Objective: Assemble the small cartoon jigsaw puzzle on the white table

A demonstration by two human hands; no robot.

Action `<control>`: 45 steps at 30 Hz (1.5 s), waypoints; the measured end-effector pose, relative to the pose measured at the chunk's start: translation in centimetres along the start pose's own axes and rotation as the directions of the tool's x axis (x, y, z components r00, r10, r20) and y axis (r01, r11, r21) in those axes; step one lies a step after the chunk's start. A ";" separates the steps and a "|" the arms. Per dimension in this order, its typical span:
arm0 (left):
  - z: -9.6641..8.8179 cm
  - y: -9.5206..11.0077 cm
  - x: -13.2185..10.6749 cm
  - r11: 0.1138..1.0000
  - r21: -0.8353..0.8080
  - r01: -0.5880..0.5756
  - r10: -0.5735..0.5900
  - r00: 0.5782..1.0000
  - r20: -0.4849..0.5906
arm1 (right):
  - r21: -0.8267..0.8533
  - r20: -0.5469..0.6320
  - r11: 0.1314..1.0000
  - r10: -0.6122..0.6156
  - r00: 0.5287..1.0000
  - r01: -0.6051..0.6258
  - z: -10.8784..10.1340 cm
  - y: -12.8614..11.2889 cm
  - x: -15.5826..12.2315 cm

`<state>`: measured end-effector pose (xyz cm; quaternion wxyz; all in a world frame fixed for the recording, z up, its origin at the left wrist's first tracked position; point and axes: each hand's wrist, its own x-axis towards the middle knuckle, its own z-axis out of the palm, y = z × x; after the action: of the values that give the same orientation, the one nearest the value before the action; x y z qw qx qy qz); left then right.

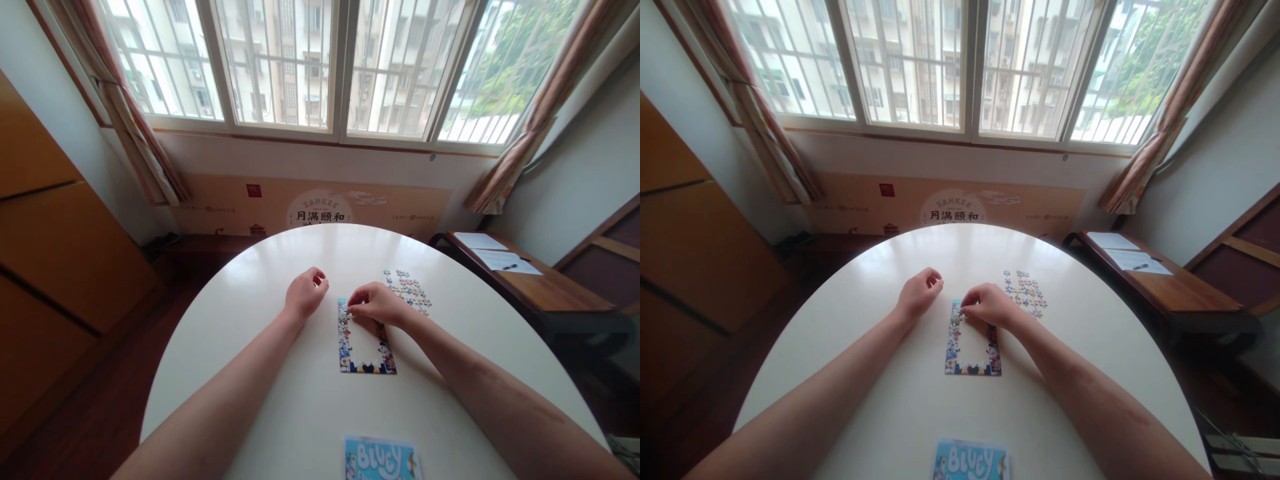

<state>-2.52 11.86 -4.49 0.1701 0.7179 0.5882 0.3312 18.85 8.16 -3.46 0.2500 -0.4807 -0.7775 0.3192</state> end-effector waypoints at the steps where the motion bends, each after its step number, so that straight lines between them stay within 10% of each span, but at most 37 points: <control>1: 0.0 0.0 0.0 1.000 0.001 -0.003 0.003 1.000 0.003 | -0.026 -0.005 1.000 -0.007 1.000 0.007 0.0 0.0 0.0; 9: -0.1 0.8 -1.0 0.982 0.081 -0.173 0.168 0.984 0.061 | -0.200 -0.199 0.972 -0.166 0.966 0.126 -2.0 0.8 -0.6; 16: 0.5 1.3 -2.2 0.916 0.045 -0.398 0.390 0.913 0.118 | -0.220 -0.008 0.949 -0.235 0.972 0.227 -2.3 0.7 -2.1; 45: 1.5 1.2 -1.1 0.891 -0.008 -0.454 0.439 0.857 0.268 | -0.221 -0.044 0.947 -0.249 0.967 0.234 -1.4 2.3 -2.0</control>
<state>-0.73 10.69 -5.13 0.1451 0.8766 0.3868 0.2470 21.96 7.51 -4.42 0.2615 -0.4171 -0.8510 0.1832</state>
